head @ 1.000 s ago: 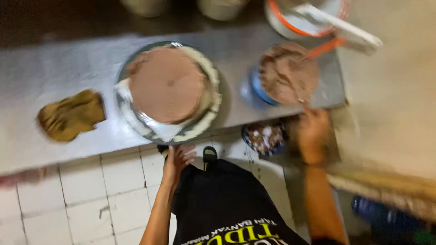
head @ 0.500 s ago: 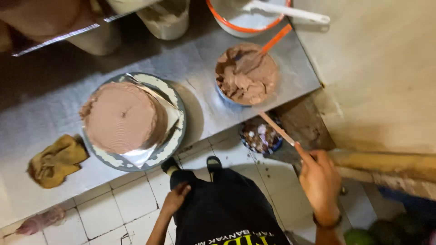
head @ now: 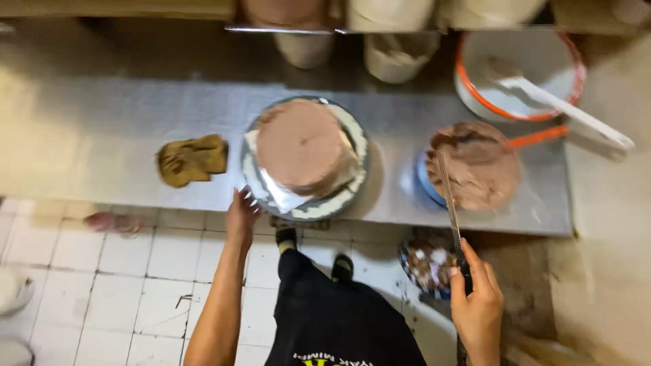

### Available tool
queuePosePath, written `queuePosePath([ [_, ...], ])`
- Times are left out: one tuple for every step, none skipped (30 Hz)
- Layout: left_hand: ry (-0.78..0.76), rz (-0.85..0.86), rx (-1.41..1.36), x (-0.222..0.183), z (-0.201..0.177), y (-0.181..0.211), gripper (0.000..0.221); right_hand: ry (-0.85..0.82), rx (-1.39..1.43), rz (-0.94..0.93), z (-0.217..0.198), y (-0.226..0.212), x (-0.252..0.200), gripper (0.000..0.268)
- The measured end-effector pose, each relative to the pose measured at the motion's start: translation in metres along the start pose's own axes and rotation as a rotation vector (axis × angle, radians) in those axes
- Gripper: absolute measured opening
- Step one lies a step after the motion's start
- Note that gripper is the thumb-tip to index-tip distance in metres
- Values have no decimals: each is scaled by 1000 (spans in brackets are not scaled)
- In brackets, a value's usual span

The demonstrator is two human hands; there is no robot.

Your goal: Frosting a chocolate cake with chocolate cream on a rotating turntable.

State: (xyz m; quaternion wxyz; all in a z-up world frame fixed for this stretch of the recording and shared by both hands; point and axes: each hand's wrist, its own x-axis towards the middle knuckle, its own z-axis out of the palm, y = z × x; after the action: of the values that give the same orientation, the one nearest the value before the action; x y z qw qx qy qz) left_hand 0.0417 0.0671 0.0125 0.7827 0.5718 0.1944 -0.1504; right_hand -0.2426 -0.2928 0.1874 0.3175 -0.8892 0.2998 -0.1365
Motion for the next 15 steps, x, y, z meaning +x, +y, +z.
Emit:
queuePosePath([
  [7,-6,85,4,19,27,53,38,-66,-105,3,-11,10,52],
  [24,20,69,8,16,20,53,35,-53,-138,10,-15,13,52],
  [52,91,132,15,17,14,43,77,-183,-174,16,-20,16,55],
  [82,160,195,24,17,9,40,125,-311,-209,23,-25,21,58],
  [93,177,183,9,27,7,40,130,-303,-231,30,-33,26,58],
  [158,246,303,-4,37,4,44,139,-350,-260,37,-40,33,58],
  [220,291,434,-24,44,-5,49,136,-407,-270,42,-45,30,59],
  [227,286,433,-35,43,-28,49,128,-408,-274,46,-58,31,59],
  [139,417,480,-46,45,-53,43,133,-384,-300,48,-69,31,59],
  [50,548,525,-57,47,-78,39,138,-360,-325,51,-79,31,60],
  [45,537,529,-77,56,-77,39,131,-365,-316,54,-85,32,60],
  [-237,203,367,-97,65,-77,42,154,-358,-348,57,-91,33,59],
  [-501,-144,190,-119,74,-78,47,173,-354,-377,58,-95,33,58],
  [-502,-162,190,-120,70,-94,47,162,-363,-366,58,-97,32,58],
  [-593,-260,162,-120,66,-110,48,137,-376,-368,58,-100,33,61],
])
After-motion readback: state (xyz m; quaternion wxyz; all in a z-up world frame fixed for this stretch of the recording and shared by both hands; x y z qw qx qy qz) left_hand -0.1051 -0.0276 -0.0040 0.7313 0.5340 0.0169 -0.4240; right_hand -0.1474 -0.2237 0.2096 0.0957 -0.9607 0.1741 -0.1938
